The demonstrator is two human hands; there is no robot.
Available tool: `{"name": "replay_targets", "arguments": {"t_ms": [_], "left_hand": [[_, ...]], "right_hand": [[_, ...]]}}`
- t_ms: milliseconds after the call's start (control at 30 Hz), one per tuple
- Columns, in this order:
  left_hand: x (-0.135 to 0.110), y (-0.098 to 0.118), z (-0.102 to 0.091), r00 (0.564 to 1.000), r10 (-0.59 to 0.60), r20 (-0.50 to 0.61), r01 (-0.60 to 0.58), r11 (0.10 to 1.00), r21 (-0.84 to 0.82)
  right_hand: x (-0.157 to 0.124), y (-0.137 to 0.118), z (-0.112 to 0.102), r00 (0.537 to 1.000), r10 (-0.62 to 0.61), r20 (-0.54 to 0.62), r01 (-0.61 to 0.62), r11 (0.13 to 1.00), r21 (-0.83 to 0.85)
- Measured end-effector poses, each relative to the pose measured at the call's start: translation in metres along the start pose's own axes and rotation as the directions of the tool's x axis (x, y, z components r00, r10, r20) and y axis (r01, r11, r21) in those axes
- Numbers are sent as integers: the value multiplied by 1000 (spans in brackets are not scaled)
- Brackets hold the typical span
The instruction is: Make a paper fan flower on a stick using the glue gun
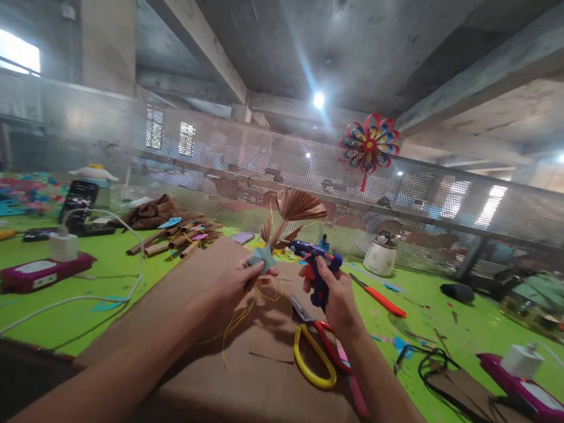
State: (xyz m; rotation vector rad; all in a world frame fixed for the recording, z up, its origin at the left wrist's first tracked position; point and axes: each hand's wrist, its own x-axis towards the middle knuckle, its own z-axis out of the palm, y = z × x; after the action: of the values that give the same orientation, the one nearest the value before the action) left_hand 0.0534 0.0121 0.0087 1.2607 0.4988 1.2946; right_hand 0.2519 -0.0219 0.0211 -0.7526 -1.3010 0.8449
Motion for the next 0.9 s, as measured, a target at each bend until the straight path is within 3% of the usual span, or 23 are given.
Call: {"name": "replay_targets", "arguments": {"t_ms": [167, 433, 667, 900], "left_hand": [[-2, -2, 5, 999, 46, 10, -47, 996, 79], [-2, -3, 9, 992, 129, 7, -126, 958, 257], [2, -6, 7, 986, 169, 0, -163, 948, 274], [0, -8, 10, 984, 179, -16, -168, 951, 258]], "right_hand": [[-4, -3, 9, 999, -7, -42, 4, 998, -66], [-3, 7, 16, 995, 28, -94, -29, 1000, -7], [-5, 13, 15, 999, -22, -33, 20, 997, -77], [-4, 7, 15, 996, -63, -60, 53, 986, -161]]}}
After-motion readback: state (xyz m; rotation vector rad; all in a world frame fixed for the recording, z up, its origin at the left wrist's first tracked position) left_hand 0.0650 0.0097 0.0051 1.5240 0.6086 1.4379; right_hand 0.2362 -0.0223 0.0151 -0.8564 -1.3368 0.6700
